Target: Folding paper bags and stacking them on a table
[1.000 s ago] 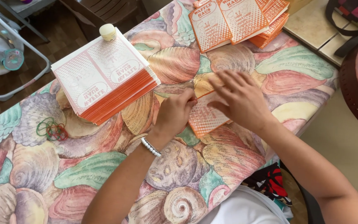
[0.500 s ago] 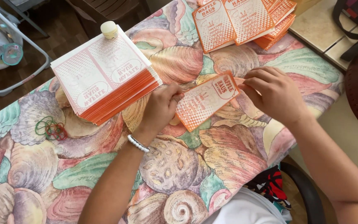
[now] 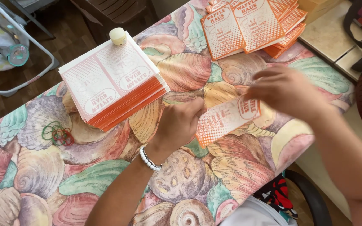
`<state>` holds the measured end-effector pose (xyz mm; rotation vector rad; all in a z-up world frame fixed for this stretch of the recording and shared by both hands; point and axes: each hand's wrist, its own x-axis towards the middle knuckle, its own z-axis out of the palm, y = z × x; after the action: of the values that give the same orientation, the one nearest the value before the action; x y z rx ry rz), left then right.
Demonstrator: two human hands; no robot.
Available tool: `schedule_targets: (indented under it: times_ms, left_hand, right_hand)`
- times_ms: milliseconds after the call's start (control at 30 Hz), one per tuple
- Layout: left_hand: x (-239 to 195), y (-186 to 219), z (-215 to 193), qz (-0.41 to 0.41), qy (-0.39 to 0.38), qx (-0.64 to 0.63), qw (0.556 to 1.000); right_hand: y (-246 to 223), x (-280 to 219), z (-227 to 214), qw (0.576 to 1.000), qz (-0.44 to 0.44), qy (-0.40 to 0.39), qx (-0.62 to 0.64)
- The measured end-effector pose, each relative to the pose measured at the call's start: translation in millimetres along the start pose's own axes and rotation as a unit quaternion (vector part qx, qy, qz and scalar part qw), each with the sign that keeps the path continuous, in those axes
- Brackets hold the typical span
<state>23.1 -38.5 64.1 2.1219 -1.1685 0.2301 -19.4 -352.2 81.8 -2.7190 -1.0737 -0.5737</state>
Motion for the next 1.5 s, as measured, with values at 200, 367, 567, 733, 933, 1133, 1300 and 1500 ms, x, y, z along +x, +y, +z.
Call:
schedule_targets:
  times_ms: [200,367,567,733,933,1133,1300,1500]
  left_hand:
    - [-0.5,-37.0,8.7,-0.218,0.163,-0.231,0.934]
    - [7.1,-14.5,31.8,-0.336,0.271,-0.419,0.798]
    - [5.5,-0.1,21.1,-0.259,0.229,-0.449,0.824]
    - [-12.5,-19.6,-60.8,-0.224,0.211,-0.279,0.910]
    - [-83.6,-97.1,-140.7,-0.139,0.078,0.276,0.948]
    - [-107.4,-141.8,-136.7,-0.166,0.093,0.205,0.960]
    - [-108.9,-153.9,-131.4,-0.181,0.093,0.199,0.959]
    - [-115.5,-162.9,-138.2,-0.156,0.179,0.165,0.957]
  right_hand:
    - [13.4,-40.6,-19.5,0.870,0.459,0.103,0.149]
    - [-55.9,50.0,32.4,0.649,0.470,0.117,0.587]
    - [-17.7,86.2,42.5,0.733,0.383,0.222,0.516]
    - [141.2,62.3,20.4,0.892,0.411,0.097,0.160]
    - [89.3,112.0,36.8,0.924,0.267,0.212,-0.172]
    - [-71.0,248.6,93.0,0.989,0.020,0.046,0.141]
    - [-115.2,289.6,156.2,0.981,-0.073,-0.037,0.176]
    - [-113.5,281.8,152.9,0.979,-0.047,0.055,0.190]
